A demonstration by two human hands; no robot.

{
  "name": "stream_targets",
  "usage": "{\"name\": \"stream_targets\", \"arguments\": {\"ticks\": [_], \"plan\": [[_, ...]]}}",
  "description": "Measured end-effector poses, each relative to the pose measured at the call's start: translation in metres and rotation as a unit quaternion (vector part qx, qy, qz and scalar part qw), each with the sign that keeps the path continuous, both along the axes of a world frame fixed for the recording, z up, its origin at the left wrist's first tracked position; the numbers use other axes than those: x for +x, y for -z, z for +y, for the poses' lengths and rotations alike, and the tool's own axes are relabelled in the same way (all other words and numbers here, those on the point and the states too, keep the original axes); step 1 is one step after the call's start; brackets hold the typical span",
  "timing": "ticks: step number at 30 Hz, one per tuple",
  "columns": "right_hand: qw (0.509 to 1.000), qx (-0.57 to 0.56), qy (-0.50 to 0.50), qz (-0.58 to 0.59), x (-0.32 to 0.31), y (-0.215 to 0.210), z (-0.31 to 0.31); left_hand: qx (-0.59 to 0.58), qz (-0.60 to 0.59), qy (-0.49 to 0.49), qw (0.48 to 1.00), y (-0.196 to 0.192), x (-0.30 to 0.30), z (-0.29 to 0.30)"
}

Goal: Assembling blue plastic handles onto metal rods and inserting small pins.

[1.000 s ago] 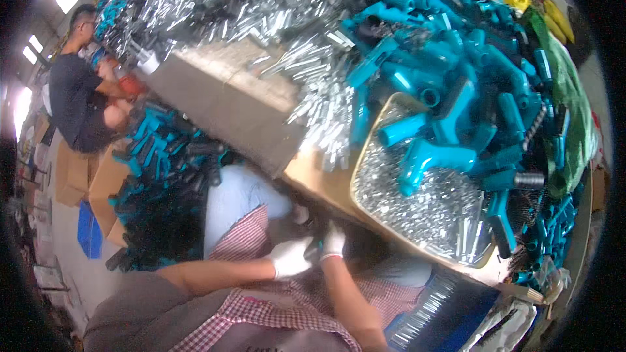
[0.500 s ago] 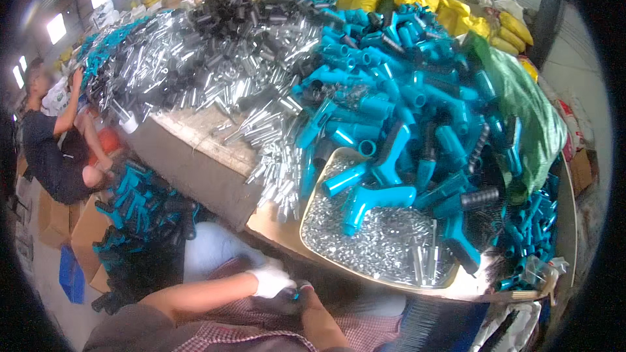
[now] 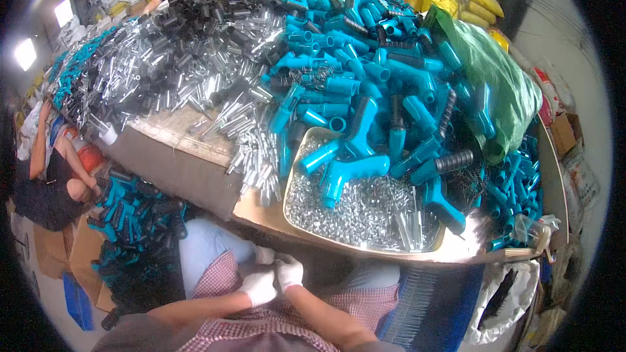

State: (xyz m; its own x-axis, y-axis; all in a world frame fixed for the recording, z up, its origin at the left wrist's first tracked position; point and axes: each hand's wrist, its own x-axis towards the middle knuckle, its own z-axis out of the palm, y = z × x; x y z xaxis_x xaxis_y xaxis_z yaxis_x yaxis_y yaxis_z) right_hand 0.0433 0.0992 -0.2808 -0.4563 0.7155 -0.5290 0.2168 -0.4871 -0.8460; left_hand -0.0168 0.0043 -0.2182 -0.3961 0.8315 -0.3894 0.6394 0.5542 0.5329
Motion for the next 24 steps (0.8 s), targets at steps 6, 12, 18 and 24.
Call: {"name": "stream_targets", "arguments": {"ticks": [6, 12, 18, 24], "plan": [[0.987, 0.155, 0.005, -0.052, -0.004, 0.023, 0.011, 0.049, 0.008, -0.003, 0.999, 0.059, 0.005, 0.001], [0.999, -0.005, 0.019, 0.027, -0.003, -0.046, 0.009, 0.015, -0.015, 0.035, 0.999, 0.012, -0.009, 0.002], [0.981, 0.136, -0.072, -0.120, 0.005, 0.019, 0.019, -0.021, -0.006, 0.048, 0.999, 0.011, -0.005, 0.017], [0.990, 0.113, 0.020, -0.084, 0.003, 0.002, 0.007, -0.055, -0.004, 0.068, 0.996, 0.005, -0.001, 0.021]]}}
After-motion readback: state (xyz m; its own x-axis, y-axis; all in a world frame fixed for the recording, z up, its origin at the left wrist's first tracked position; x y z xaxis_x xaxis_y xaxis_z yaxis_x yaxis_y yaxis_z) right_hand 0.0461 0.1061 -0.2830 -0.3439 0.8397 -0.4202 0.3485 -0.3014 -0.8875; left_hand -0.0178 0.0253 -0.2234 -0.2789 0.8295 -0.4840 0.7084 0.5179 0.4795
